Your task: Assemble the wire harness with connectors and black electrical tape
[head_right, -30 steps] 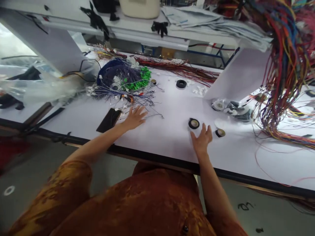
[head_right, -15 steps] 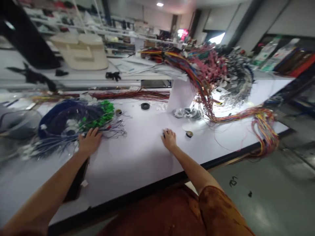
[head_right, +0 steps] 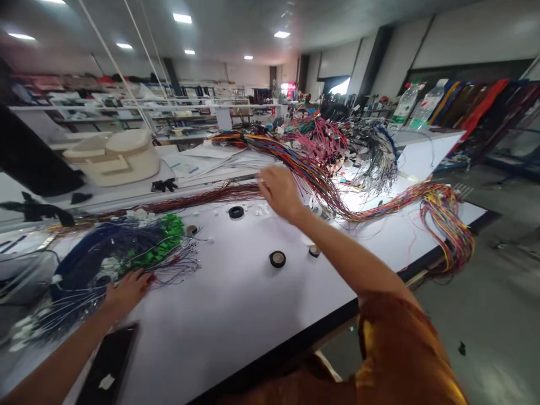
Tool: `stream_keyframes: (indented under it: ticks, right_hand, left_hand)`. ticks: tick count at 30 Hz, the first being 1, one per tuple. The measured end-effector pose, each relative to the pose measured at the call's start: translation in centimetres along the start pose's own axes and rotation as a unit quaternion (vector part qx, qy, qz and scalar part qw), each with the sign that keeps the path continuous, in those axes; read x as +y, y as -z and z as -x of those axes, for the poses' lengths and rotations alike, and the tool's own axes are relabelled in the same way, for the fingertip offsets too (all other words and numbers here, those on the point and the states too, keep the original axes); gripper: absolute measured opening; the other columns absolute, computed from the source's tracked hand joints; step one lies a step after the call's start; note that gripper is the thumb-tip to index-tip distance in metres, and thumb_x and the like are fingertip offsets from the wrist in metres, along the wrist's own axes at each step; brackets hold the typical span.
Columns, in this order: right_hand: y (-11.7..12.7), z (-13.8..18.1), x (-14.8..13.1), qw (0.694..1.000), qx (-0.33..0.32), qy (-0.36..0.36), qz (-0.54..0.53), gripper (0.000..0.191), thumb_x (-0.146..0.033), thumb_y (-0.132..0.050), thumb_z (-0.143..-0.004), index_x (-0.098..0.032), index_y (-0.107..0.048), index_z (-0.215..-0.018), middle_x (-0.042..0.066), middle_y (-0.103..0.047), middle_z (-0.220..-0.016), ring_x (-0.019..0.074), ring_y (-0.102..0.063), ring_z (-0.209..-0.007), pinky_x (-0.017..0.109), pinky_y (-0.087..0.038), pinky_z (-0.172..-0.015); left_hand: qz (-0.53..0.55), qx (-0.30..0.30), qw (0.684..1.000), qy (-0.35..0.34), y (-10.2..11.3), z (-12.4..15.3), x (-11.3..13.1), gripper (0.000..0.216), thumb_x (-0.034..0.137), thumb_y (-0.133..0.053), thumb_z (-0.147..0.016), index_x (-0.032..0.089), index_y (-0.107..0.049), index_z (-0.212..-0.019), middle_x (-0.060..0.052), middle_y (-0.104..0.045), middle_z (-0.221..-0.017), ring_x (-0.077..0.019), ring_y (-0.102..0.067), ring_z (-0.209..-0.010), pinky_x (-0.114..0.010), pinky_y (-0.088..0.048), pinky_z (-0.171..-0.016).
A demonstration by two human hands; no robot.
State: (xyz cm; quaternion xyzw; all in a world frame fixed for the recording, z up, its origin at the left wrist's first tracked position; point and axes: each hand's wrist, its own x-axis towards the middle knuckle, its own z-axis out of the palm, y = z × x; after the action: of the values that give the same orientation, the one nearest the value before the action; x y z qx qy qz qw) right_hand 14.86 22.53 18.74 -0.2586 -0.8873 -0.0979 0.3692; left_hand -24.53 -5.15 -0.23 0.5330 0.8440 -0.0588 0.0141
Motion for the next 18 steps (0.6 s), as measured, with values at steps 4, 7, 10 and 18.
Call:
stream_keyframes:
  ticks: [4,7,10,18]
  right_hand:
    - [-1.7,-14.4,2.2,0.995,0.007,-0.029,0.091,0.021,-0.024,-0.064,-0.097,-0.009,-0.066,-0.111,0.013,-0.066,-0.124,0.0256,-0.057,-0.124,0.048,-0.044,-0.11]
    - [-3.8,-20.1,3.6,0.988,-0.041,-0.097,0.112,0.024,-0.022,-0.067,-0.094,-0.002,-0.06,-0.083,0.013,-0.07,-0.104,0.0213,-0.062,-0.118,0.046,-0.045,-0.106]
    - [-3.0,-22.3,6.0,0.983,0.018,-0.178,0.049,0.038,-0.02,-0.038,-0.102,-0.002,-0.052,-0.071,0.015,-0.07,-0.103,0.016,-0.066,-0.111,0.032,-0.048,-0.095]
    - [-3.0,-20.1,5.8,0.99,-0.075,-0.116,-0.016,0.043,-0.027,-0.061,-0.08,-0.014,-0.029,-0.055,0.01,-0.073,-0.095,0.0205,-0.067,-0.111,0.027,-0.045,-0.085]
  left_hand:
    - [-0.025,-0.051,0.998,-0.004,0.5,0.0,1.4,0.057,0.014,-0.049,-0.083,0.021,-0.06,-0.139,-0.017,-0.032,-0.166,-0.0404,-0.034,-0.151,-0.071,-0.033,-0.111]
    - [-0.008,-0.04,0.999,-0.005,-0.3,1.3,2.0,0.057,0.022,-0.05,-0.087,0.021,-0.057,-0.143,-0.017,-0.033,-0.166,-0.0389,-0.032,-0.153,-0.07,-0.031,-0.114]
    - [0.038,-0.023,0.999,-0.014,-1.4,2.5,3.5,0.057,0.034,-0.05,-0.09,0.019,-0.056,-0.144,-0.017,-0.042,-0.161,-0.0356,-0.038,-0.15,-0.062,-0.031,-0.119]
    - [0.217,0.129,0.944,-0.215,7.4,-0.1,15.7,0.044,0.044,-0.052,-0.094,0.02,-0.066,-0.128,-0.014,-0.062,-0.143,-0.0317,-0.056,-0.135,-0.05,-0.04,-0.118]
